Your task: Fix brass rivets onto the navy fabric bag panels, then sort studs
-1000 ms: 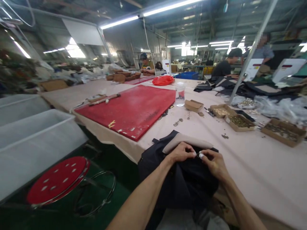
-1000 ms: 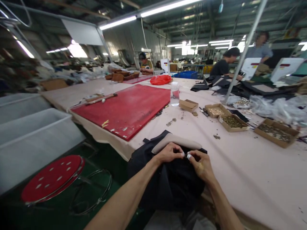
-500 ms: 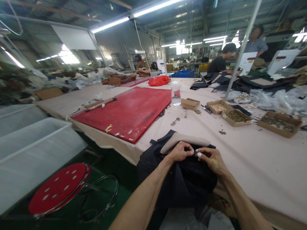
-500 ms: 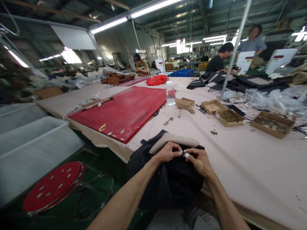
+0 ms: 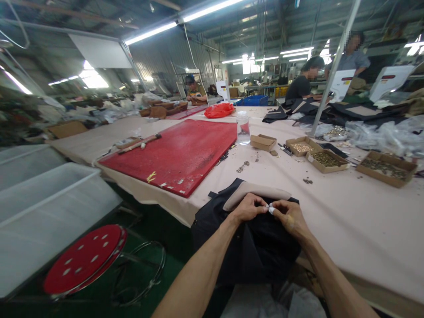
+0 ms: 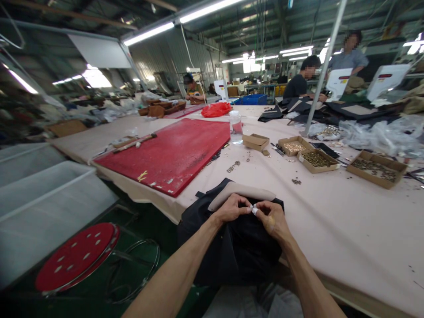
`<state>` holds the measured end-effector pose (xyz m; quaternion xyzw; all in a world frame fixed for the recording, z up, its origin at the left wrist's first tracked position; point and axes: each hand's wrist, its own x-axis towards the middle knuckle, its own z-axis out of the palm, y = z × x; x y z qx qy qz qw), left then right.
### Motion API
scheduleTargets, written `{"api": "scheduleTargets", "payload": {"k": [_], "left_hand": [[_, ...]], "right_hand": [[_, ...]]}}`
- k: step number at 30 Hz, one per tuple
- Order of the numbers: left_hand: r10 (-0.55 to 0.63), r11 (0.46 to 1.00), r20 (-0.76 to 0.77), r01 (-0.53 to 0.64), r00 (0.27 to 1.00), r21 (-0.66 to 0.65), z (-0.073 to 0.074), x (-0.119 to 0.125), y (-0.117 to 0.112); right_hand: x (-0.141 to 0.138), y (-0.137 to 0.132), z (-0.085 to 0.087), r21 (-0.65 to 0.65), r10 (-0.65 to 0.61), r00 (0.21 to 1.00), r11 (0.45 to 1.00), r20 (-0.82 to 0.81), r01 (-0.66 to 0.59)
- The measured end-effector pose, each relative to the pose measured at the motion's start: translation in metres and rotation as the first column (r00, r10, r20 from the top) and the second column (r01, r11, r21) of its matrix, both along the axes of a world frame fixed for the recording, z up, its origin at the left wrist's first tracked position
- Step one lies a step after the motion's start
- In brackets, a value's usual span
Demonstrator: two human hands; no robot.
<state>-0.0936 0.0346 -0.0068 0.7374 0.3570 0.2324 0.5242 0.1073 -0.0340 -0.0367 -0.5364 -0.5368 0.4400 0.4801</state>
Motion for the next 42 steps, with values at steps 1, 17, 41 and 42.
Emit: {"api": "scheduleTargets", "payload": {"k": [1,17,41,42], "left_hand": [[0.022,1.000,0.006,-0.022,1.000,-0.003,-0.001,0.001,0.000],[0.126,0.969,0.184,-0.081,0.975,-0.234,0.000,0.002,-0.005],[0.121,0.936,0.244,-0.029,0.962,-0.351,0.016,0.006,-0.015],[0.105,0.935,0.247,-0.011,0.963,-0.354,0.016,0.005,-0.015]], "right_hand": [[0.001,-0.001,0.000,0.010,-0.001,1.000,1.000,0.005,0.001],[-0.013,-0.012,0.004,0.145,-0.003,0.808,0.984,0.589,-0.102],[-0.010,-0.023,-0.006,0.187,-0.066,0.939,0.982,0.336,0.002],[-0.008,-0.022,-0.006,0.177,-0.051,0.958,0.984,0.284,0.000]]}}
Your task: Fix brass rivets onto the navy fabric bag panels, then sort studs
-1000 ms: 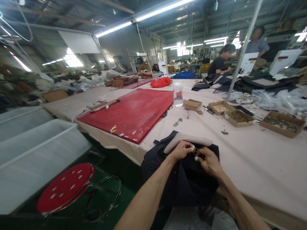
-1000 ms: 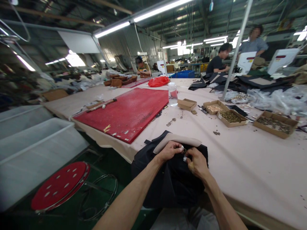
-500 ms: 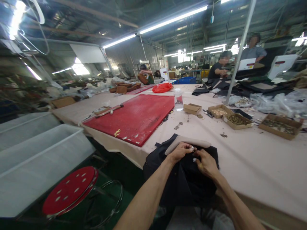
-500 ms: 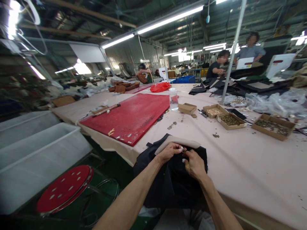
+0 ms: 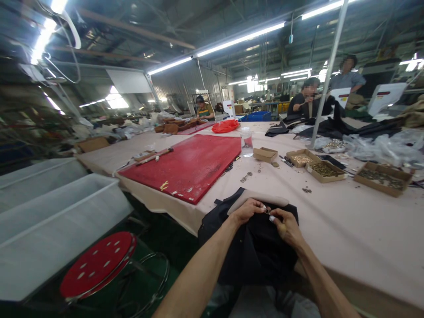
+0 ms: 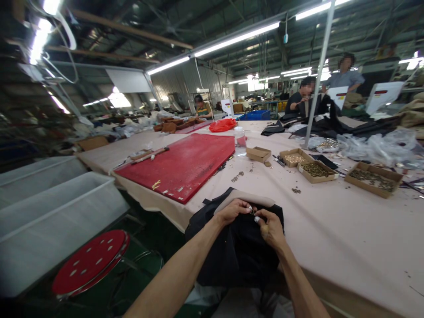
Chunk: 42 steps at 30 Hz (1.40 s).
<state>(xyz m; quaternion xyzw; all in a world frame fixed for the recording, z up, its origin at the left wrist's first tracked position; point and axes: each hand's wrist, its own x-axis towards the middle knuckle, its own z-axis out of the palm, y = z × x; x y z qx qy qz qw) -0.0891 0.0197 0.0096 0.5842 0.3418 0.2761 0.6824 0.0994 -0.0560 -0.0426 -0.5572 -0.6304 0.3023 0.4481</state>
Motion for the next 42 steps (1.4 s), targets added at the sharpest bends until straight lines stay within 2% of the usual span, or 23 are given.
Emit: {"api": "scheduleTargets", "payload": {"k": [3,7,12,16,20,22,24,26,28,31,35,39,42], "left_hand": [[-0.054,0.998,0.001,0.054,0.999,-0.011,0.000,-0.004,0.002],[-0.102,0.995,-0.031,0.101,0.994,-0.011,0.003,-0.006,0.003],[-0.124,0.974,-0.230,0.162,0.965,0.156,0.016,0.002,0.001],[-0.011,0.949,-0.434,0.147,0.901,0.280,0.024,0.013,0.009],[0.198,0.881,-0.685,0.179,0.701,0.438,0.031,0.029,0.010],[0.315,0.823,-0.718,0.198,0.620,0.532,0.032,0.037,0.005],[0.374,0.812,-0.710,0.160,0.596,0.561,0.029,0.043,-0.003],[0.344,0.862,-0.691,0.077,0.636,0.501,0.022,0.046,-0.009],[0.320,0.900,-0.632,-0.017,0.706,0.436,0.012,0.045,-0.013],[0.357,0.880,-0.505,-0.102,0.786,0.464,-0.001,0.040,-0.015],[0.349,0.855,-0.394,-0.116,0.850,0.506,-0.010,0.038,-0.009],[0.312,0.874,-0.393,-0.098,0.865,0.476,-0.013,0.041,-0.001],[0.280,0.889,-0.385,-0.087,0.879,0.449,-0.015,0.042,0.000]], "right_hand": [[0.004,0.002,0.002,-0.010,0.042,0.996,0.999,-0.078,-0.043],[0.006,0.001,0.008,-0.039,0.057,0.996,0.997,-0.067,-0.060],[0.005,0.002,0.015,0.007,0.088,0.988,0.996,-0.129,-0.088],[0.001,0.017,0.009,0.037,0.017,0.973,0.999,-0.231,-0.009],[-0.002,0.027,0.004,0.067,0.005,0.960,0.998,-0.281,0.014],[-0.002,0.027,0.006,0.079,0.005,0.961,0.997,-0.278,0.018],[-0.001,0.024,0.008,0.097,-0.018,0.960,0.994,-0.278,0.047],[0.000,0.022,0.011,0.111,-0.054,0.955,0.990,-0.293,0.090],[0.000,0.019,0.015,0.117,-0.094,0.946,0.984,-0.311,0.136],[-0.003,0.014,0.023,0.157,-0.158,0.956,0.967,-0.247,0.201],[-0.006,0.010,0.035,0.224,-0.212,0.976,0.951,-0.040,0.215],[-0.002,0.009,0.043,0.210,-0.293,0.949,0.941,0.117,0.264],[0.001,0.001,0.047,0.162,-0.290,0.940,0.951,0.179,0.263]]}}
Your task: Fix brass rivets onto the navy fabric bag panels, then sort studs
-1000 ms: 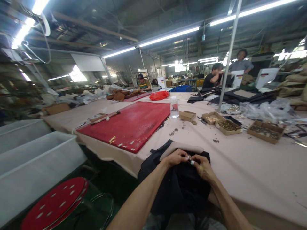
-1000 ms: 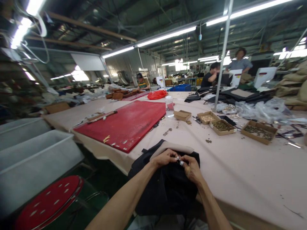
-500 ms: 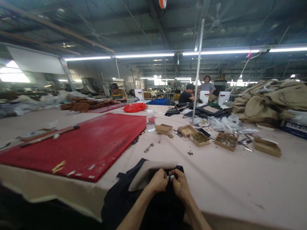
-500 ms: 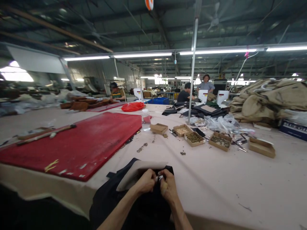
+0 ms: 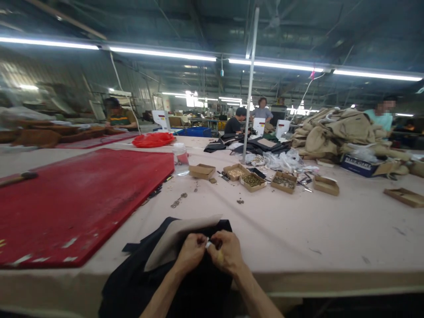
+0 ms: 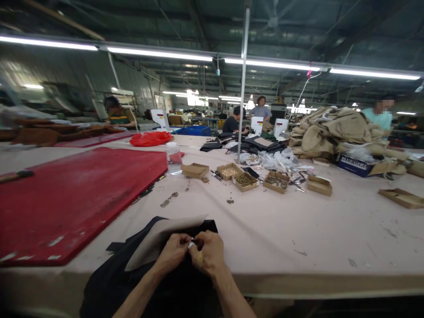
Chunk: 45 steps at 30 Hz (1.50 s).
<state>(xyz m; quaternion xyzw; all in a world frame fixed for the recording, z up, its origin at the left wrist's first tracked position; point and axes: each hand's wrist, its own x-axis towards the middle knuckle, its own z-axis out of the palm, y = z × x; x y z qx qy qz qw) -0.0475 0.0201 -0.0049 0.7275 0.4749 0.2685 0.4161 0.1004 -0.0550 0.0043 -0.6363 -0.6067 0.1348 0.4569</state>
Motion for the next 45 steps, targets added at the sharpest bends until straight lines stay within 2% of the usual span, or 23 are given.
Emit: {"api": "scheduleTargets", "payload": {"k": [4,6,10,16,21,25,29,33,38,40,45], "left_hand": [[-0.068,0.998,0.077,0.068,0.995,-0.004,-0.004,-0.001,0.000],[-0.071,0.997,0.068,0.070,0.995,0.019,-0.007,-0.001,0.001],[-0.032,0.998,0.026,0.030,0.999,0.059,-0.005,-0.001,-0.006],[0.017,0.998,0.012,-0.018,1.000,0.056,0.010,-0.005,-0.039],[0.058,0.998,-0.035,-0.057,0.998,0.023,0.004,-0.006,-0.043],[0.027,0.999,-0.021,-0.026,0.999,0.021,-0.004,-0.005,-0.037],[-0.057,0.996,0.062,0.061,0.996,-0.058,-0.012,-0.007,-0.033],[-0.106,0.982,0.125,0.124,0.986,-0.141,-0.016,-0.010,-0.031],[-0.131,0.974,0.161,0.158,0.978,-0.164,-0.014,-0.009,-0.030],[-0.115,0.981,0.114,0.131,0.987,-0.141,-0.012,-0.007,-0.030],[0.051,0.997,0.013,-0.050,0.999,-0.063,-0.010,0.002,-0.034]], "right_hand": [[0.000,-0.009,-0.001,-0.091,0.037,0.997,0.995,-0.063,-0.043],[0.001,-0.010,-0.004,-0.107,0.029,0.996,0.993,-0.088,-0.038],[0.003,-0.014,-0.005,-0.137,0.059,0.985,0.987,-0.163,-0.082],[0.009,-0.031,0.002,-0.177,0.122,0.951,0.968,-0.283,-0.177],[0.014,-0.031,-0.007,-0.189,0.166,0.939,0.955,-0.302,-0.230],[0.014,-0.029,-0.026,-0.190,0.073,0.967,0.974,-0.243,-0.121],[0.016,-0.029,-0.046,-0.177,-0.016,0.988,0.984,-0.152,-0.012],[0.020,-0.030,-0.054,-0.177,-0.001,0.987,0.984,-0.158,-0.027],[0.022,-0.029,-0.054,-0.188,0.023,0.979,0.980,-0.204,-0.062],[0.022,-0.030,-0.052,-0.187,0.032,0.976,0.980,-0.217,-0.073],[0.022,-0.034,-0.048,-0.178,0.049,0.960,0.979,-0.275,-0.101]]}}
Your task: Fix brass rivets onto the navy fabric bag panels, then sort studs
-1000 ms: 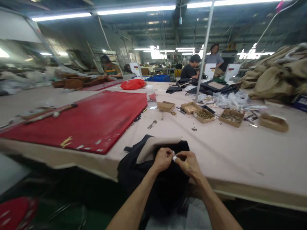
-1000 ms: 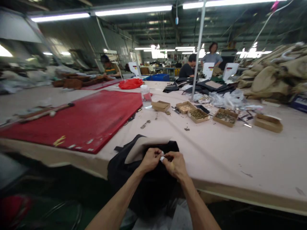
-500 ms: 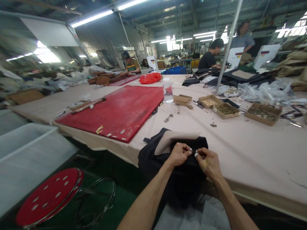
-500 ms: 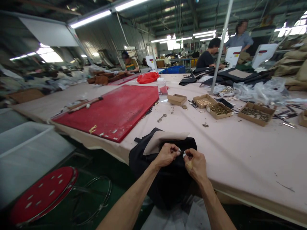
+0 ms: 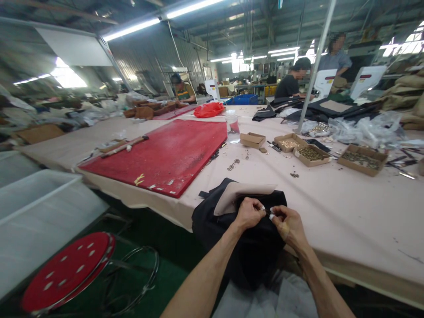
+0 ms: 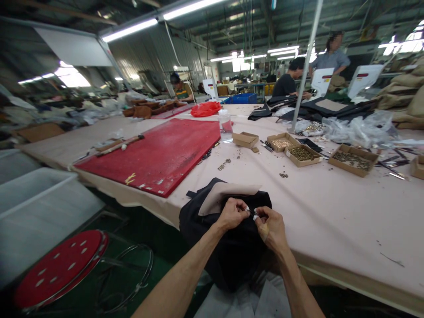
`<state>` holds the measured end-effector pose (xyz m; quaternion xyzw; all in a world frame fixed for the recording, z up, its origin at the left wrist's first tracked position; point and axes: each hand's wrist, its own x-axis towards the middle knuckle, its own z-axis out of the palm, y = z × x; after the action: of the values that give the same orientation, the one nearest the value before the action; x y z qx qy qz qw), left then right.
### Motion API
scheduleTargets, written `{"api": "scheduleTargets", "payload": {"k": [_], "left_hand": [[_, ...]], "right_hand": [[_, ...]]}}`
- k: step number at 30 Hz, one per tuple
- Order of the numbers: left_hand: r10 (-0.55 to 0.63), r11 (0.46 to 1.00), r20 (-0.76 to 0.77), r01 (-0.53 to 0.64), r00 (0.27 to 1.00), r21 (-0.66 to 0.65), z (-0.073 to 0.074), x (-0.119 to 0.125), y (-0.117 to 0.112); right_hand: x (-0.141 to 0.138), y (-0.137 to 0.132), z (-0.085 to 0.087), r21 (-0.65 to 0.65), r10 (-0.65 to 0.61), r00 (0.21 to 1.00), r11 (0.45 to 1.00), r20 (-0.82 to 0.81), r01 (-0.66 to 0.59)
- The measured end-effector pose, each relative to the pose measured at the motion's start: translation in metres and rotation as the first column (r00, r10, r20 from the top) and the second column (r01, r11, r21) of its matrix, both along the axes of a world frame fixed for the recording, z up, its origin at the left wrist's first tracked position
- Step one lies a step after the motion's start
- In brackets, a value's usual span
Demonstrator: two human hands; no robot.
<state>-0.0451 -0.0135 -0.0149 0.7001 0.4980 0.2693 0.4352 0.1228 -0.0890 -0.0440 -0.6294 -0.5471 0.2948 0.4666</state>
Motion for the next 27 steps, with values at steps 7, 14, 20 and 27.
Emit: {"api": "scheduleTargets", "payload": {"k": [7,14,20,27], "left_hand": [[0.088,0.994,0.022,-0.087,0.996,-0.066,-0.004,0.003,0.000],[0.099,0.994,0.042,-0.097,0.994,-0.047,-0.001,0.004,-0.002],[0.127,0.992,0.029,-0.127,0.991,-0.002,-0.006,0.004,-0.003],[0.116,0.989,0.018,-0.117,0.993,0.090,-0.006,0.003,-0.008]], "right_hand": [[0.001,-0.002,0.003,0.018,-0.050,0.998,0.999,-0.026,0.050],[0.004,0.001,-0.006,-0.012,-0.027,0.994,1.000,-0.110,0.026],[0.007,0.004,-0.013,-0.014,-0.028,0.993,1.000,-0.116,0.026],[0.005,0.002,-0.009,-0.028,-0.026,0.989,0.999,-0.147,0.022]]}}
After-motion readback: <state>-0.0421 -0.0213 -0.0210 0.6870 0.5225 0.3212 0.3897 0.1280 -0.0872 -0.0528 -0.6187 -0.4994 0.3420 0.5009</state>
